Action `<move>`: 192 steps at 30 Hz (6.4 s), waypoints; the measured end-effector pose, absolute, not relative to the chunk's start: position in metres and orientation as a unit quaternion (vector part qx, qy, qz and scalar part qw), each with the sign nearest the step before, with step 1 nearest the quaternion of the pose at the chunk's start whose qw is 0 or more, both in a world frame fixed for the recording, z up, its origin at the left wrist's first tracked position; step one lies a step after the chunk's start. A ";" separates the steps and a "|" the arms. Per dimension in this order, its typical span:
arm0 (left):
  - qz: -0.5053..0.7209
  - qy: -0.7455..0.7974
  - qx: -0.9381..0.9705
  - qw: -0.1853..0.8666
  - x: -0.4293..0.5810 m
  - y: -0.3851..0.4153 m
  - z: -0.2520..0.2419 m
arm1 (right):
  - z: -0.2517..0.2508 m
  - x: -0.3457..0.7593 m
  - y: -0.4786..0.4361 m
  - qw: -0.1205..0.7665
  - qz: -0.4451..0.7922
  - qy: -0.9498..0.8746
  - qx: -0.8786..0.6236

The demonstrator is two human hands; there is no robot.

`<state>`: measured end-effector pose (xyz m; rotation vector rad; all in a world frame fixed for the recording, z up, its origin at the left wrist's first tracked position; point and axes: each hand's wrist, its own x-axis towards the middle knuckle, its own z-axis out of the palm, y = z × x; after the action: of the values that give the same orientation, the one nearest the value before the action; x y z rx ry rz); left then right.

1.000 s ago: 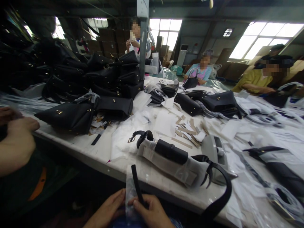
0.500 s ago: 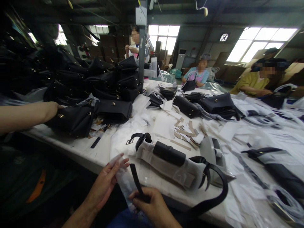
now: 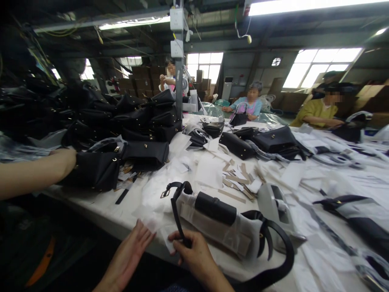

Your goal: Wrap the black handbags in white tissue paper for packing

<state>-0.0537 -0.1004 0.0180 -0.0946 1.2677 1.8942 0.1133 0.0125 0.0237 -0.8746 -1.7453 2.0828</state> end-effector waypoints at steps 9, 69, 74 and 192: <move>0.617 0.420 -0.089 0.660 0.013 -0.146 -0.021 | 0.044 0.118 0.008 0.115 0.713 -0.634 -0.278; 0.745 0.493 -0.023 0.449 -0.033 -0.062 0.082 | 0.040 0.170 -0.028 0.218 0.505 -0.790 -0.270; 0.740 0.498 -0.021 0.452 -0.027 -0.061 0.086 | 0.046 0.168 -0.022 0.201 0.490 -0.807 -0.260; 0.547 0.558 0.622 0.042 -0.104 0.000 0.242 | 0.331 0.107 0.094 0.353 -0.028 -0.928 -0.114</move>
<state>-0.1044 0.0001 0.2422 1.9044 1.7076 1.6744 0.1072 0.0936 0.3312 -0.2941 -2.4015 -0.0734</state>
